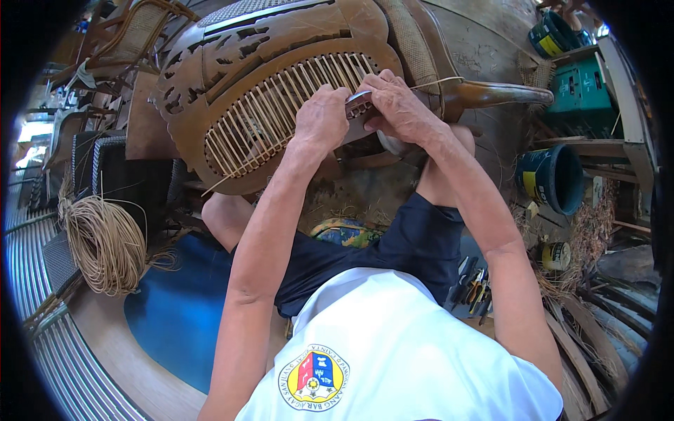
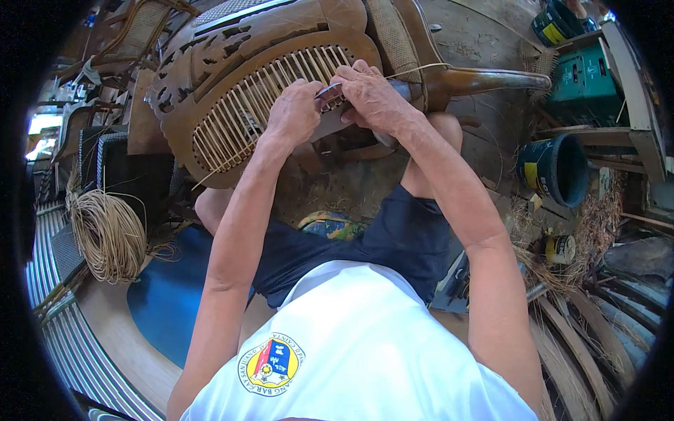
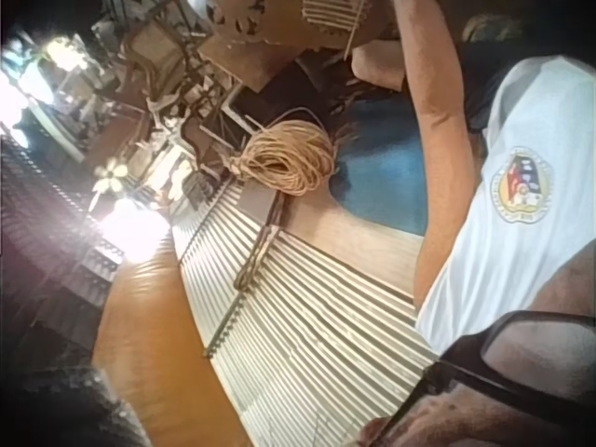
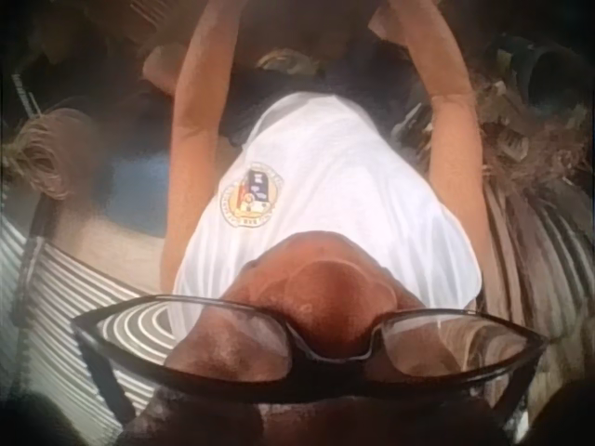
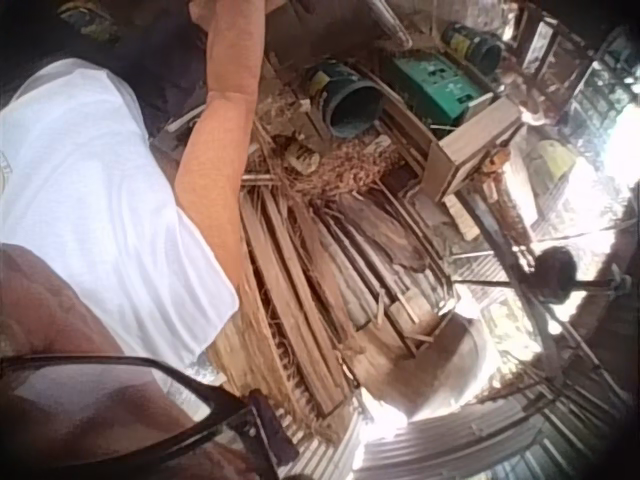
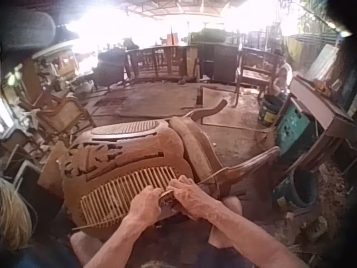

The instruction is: Repairing the woven backrest of a wooden chair using rattan strips and tools.

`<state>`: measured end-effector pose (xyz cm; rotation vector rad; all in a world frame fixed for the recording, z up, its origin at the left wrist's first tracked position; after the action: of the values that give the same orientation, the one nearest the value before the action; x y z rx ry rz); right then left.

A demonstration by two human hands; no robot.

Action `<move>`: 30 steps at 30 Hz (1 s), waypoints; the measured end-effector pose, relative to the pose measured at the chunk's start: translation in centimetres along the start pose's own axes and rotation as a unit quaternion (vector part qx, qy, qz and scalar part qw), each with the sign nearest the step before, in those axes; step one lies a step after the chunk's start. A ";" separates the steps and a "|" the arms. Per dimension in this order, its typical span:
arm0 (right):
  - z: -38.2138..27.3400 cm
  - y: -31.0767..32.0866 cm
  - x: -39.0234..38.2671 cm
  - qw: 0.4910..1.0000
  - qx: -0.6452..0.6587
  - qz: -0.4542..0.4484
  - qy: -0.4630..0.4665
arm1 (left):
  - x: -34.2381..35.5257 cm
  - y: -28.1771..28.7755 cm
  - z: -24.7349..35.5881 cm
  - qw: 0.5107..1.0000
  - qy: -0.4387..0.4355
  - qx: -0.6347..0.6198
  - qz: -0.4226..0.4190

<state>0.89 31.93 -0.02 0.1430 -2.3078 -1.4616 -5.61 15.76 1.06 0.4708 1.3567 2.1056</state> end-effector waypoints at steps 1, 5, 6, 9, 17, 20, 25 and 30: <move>0.1 -0.1 -0.1 1.000 0.000 0.000 0.001 | 0.1 0.2 0.2 1.000 0.001 0.001 0.001; 0.2 0.2 -0.2 1.000 0.011 0.005 0.019 | 0.5 0.5 0.6 0.999 -0.003 0.021 -0.030; 0.1 0.3 -0.1 0.999 0.019 0.009 0.025 | 0.4 0.6 0.6 0.999 -0.013 0.024 -0.026; 0.3 -0.1 0.1 0.999 0.007 0.013 0.041 | 0.1 0.3 0.2 1.000 -0.010 0.023 -0.003; -1.3 -0.1 -2.2 0.994 0.044 0.097 -0.028 | -3.6 3.1 -1.6 0.995 0.060 -0.040 0.071; -2.8 -0.5 -3.0 0.990 0.021 0.130 -0.045 | -3.4 2.2 -2.3 0.998 0.026 -0.014 0.049; -3.6 0.1 -1.8 0.990 -0.001 0.142 -0.013 | -2.8 2.2 -1.8 0.998 0.044 -0.013 0.044; -1.5 -1.0 -0.1 0.993 0.090 0.079 -0.022 | -2.8 3.3 -2.2 0.997 0.058 -0.052 -0.014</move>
<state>1.44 30.22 -0.37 -0.0201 -2.4239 -1.1901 -5.67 11.36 3.17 0.2894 1.3013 2.1959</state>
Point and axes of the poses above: each hand's wrist, its own x-axis towards the middle knuckle, its own y-axis out of the back of the hand, z = x × y, the point moved 3 cm from there along x, towards the middle knuckle, and after that the axes turned 1 degree about y, right-handed, at the moved point
